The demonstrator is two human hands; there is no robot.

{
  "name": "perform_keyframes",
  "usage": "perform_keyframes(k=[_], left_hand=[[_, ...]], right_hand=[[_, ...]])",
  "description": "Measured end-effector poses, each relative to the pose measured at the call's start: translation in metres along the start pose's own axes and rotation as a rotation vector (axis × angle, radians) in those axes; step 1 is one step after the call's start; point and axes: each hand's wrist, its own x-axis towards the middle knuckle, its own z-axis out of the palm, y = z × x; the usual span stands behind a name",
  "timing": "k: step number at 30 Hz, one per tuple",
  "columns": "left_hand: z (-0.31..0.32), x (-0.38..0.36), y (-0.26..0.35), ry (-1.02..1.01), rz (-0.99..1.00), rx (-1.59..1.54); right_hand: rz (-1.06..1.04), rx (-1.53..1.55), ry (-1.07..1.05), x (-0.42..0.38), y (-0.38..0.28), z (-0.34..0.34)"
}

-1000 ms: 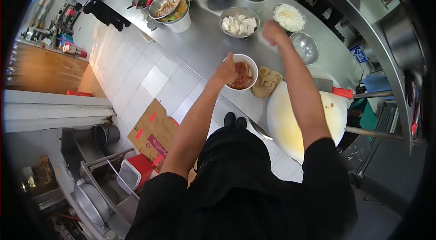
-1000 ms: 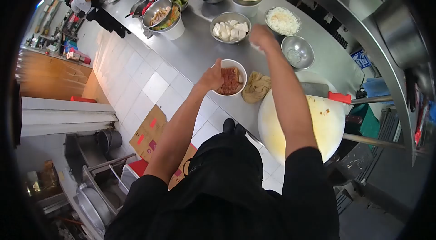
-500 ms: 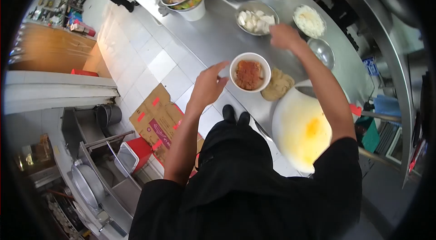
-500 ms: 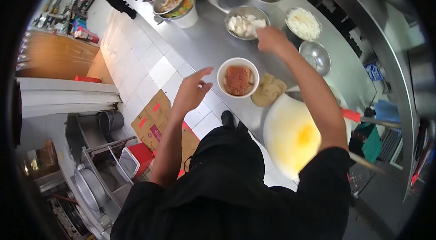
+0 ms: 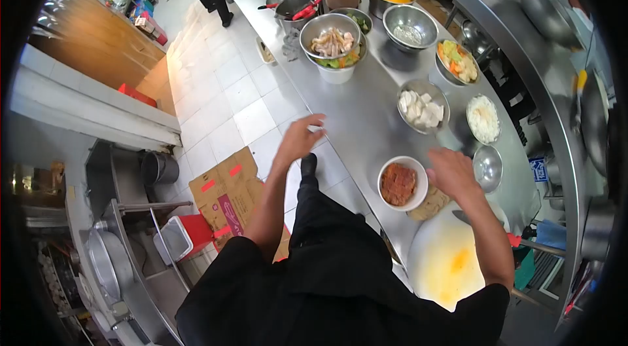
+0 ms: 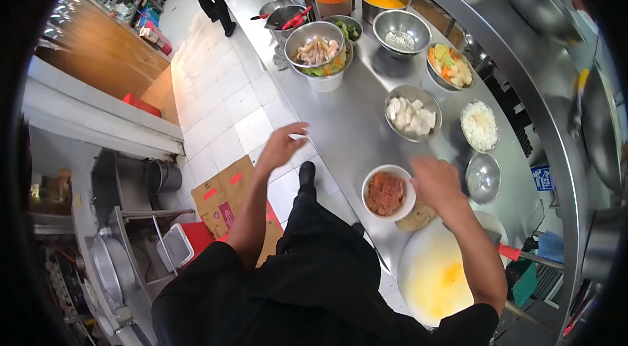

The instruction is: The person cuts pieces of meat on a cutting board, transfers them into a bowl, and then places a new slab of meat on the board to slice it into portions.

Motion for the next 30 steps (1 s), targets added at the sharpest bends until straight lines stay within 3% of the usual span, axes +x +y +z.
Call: perform_keyframes(k=[1, 5, 6, 7, 10, 13, 14, 15, 17, 21, 22, 24, 25, 27, 30], left_hand=[[-0.013, 0.02, -0.04, 0.107, 0.106, 0.026], [-0.092, 0.092, -0.1, 0.27, -0.015, 0.168], [-0.11, 0.116, -0.117, 0.269, -0.06, 0.075], [-0.132, 0.134, -0.112, 0.241, -0.092, 0.064], [-0.185, 0.202, -0.126, 0.308, -0.02, 0.019], [-0.242, 0.247, -0.104, 0.423, 0.042, -0.027], [-0.261, 0.263, -0.093, 0.489, 0.161, -0.024], [-0.28, 0.277, -0.079, 0.554, 0.282, -0.012], [-0.313, 0.298, -0.049, 0.614, 0.267, -0.092], [-0.36, 0.334, -0.001, 0.84, 0.436, -0.067], [-0.368, 0.337, 0.008, 0.848, 0.445, -0.063], [-0.379, 0.343, 0.022, 0.881, 0.48, -0.064], [-0.383, 0.346, 0.025, 0.851, 0.482, -0.061], [-0.392, 0.353, 0.023, 0.82, 0.543, -0.034], [-0.409, 0.371, 0.013, 0.76, 0.572, 0.047]], right_hand=[[0.083, -0.036, -0.022, 0.006, 0.002, -0.005], [0.168, -0.022, -0.145, 0.035, 0.021, 0.035], [0.157, 0.045, -0.137, 0.042, 0.021, 0.057], [0.135, 0.1, -0.112, 0.055, 0.021, 0.071], [0.265, 0.178, -0.362, 0.077, 0.011, 0.09], [0.275, 0.256, -0.047, 0.075, 0.011, 0.102], [0.326, 0.27, 0.018, 0.079, 0.006, 0.098], [0.377, 0.274, 0.03, 0.085, -0.003, 0.09], [0.439, 0.316, 0.09, 0.096, -0.015, 0.089], [0.458, 0.325, 0.32, 0.115, -0.017, 0.126], [0.453, 0.32, 0.332, 0.12, -0.026, 0.125], [0.852, 0.729, 0.308, 0.137, -0.048, 0.117], [0.84, 0.738, 0.333, 0.144, -0.054, 0.115], [1.078, 1.028, 0.44, 0.151, -0.079, 0.114], [1.059, 0.863, 0.405, 0.147, -0.1, 0.065]])
